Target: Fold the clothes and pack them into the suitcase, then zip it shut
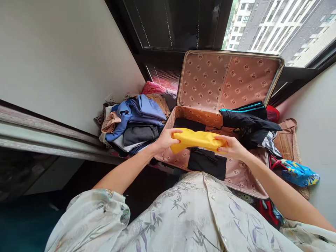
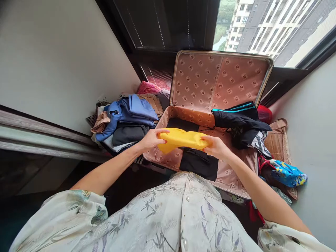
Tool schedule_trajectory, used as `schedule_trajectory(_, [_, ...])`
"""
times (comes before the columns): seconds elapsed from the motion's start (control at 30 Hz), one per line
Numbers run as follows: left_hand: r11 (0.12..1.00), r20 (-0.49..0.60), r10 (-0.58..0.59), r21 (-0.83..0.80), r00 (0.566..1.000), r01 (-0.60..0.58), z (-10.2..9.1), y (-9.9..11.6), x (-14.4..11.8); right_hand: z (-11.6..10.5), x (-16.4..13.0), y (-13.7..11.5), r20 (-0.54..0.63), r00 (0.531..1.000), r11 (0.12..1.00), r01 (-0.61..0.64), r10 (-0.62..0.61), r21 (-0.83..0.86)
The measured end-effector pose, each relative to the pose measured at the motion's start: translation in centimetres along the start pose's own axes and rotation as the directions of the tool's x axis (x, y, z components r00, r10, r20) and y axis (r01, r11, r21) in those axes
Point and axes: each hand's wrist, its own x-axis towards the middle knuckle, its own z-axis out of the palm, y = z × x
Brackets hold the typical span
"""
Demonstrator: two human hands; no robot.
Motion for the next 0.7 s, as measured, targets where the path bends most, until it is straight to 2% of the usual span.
schedule_trajectory(0.07, [0.949,-0.082,0.095,0.308,0.992,-0.066,-1.2,-0.4,-0.1,1.4,0.4,0.2,-0.055,0.994,0.977,0.080,-0.093,-0.198])
schedule_trajectory(0.13, [0.834,-0.116,0.163,0.546,0.980,-0.074,-2.2,-1.0,-0.4,3.0,0.8,0.4,-0.056,0.988,0.921,0.114,-0.145,-0.371])
schedule_trajectory(0.27, [0.646,-0.120,0.231,0.761,0.966,-0.060,-3.7,-2.1,-0.9,5.1,1.9,0.6,-0.010,0.988,0.743,0.110,-0.156,-0.660])
schedule_trajectory(0.33, [0.607,-0.129,0.276,0.791,0.952,-0.069,-4.5,-2.5,-0.9,5.5,2.5,0.6,-0.001,0.990,0.683,0.095,-0.139,-0.725])
schedule_trajectory(0.4, [0.647,-0.112,0.275,0.756,0.955,-0.098,-5.5,-2.8,-0.9,5.7,3.2,0.7,0.039,0.987,0.675,0.134,-0.155,-0.726])
schedule_trajectory(0.53, [0.844,-0.022,0.083,0.534,0.996,-0.059,-7.5,-4.1,-1.3,6.5,3.9,1.7,0.207,0.949,0.795,0.312,-0.237,-0.520])
schedule_trajectory(0.63, [0.872,-0.008,0.029,0.489,1.000,-0.021,-7.9,-5.6,-2.2,8.0,3.6,3.1,0.304,0.939,0.889,0.272,-0.162,-0.368])
schedule_trajectory(0.7, [0.860,0.006,0.016,0.510,1.000,-0.017,-7.5,-6.6,-3.1,9.2,3.1,4.1,0.314,0.945,0.919,0.206,-0.097,-0.337])
